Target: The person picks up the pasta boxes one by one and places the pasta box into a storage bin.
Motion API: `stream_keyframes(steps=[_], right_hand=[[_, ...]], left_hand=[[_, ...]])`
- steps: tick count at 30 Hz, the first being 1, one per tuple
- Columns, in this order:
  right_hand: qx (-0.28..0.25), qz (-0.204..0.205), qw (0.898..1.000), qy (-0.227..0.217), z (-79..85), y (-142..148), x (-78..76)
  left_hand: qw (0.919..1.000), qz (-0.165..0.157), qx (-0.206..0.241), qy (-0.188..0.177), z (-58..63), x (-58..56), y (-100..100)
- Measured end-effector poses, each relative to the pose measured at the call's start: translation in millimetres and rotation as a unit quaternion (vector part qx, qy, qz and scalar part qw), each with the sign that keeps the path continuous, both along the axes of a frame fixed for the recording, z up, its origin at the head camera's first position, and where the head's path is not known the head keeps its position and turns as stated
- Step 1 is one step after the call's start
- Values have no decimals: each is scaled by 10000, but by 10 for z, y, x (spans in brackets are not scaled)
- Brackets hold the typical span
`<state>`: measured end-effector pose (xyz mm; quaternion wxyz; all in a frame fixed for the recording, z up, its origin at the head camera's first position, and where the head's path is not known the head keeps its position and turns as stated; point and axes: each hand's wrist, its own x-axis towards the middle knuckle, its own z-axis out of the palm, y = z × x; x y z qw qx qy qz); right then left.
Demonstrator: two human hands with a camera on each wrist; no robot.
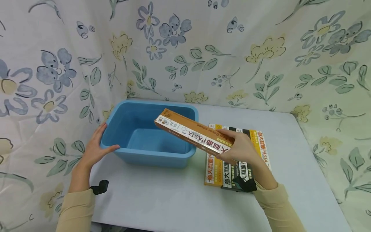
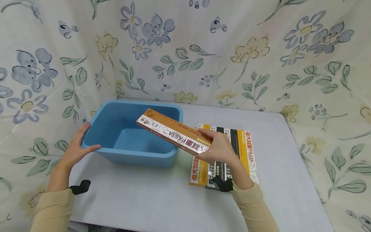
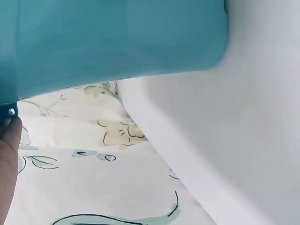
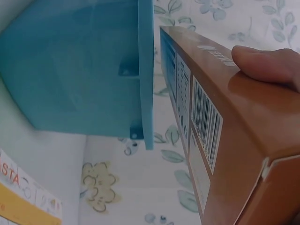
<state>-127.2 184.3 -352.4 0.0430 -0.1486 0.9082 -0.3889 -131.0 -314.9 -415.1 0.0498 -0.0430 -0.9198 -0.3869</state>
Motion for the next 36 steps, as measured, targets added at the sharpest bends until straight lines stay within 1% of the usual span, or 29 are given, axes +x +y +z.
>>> stream_keyframes(steps=[5,10,21,26,32,36], right_hand=[[-3,194,9998,-1,-16,-120,-91],[45,409,9992,-13,15,-224,-156],[200,1051,9942,94,61,-452,-289],[376,1229,9917,36,87,-573,-373],[308,1555,9873,-114,85,-742,-505],[408,1616,9858,-214,93,-863,-574]], left_hand=[[10000,43,-31,-57,-2,-1,2],[10000,27,-13,-2,-22,-11,11],[10000,26,-32,78,-31,-19,38],[9999,71,-87,56,-27,-32,53],[9999,70,-53,78,-5,-22,48],[9999,88,-53,33,-14,-13,44]])
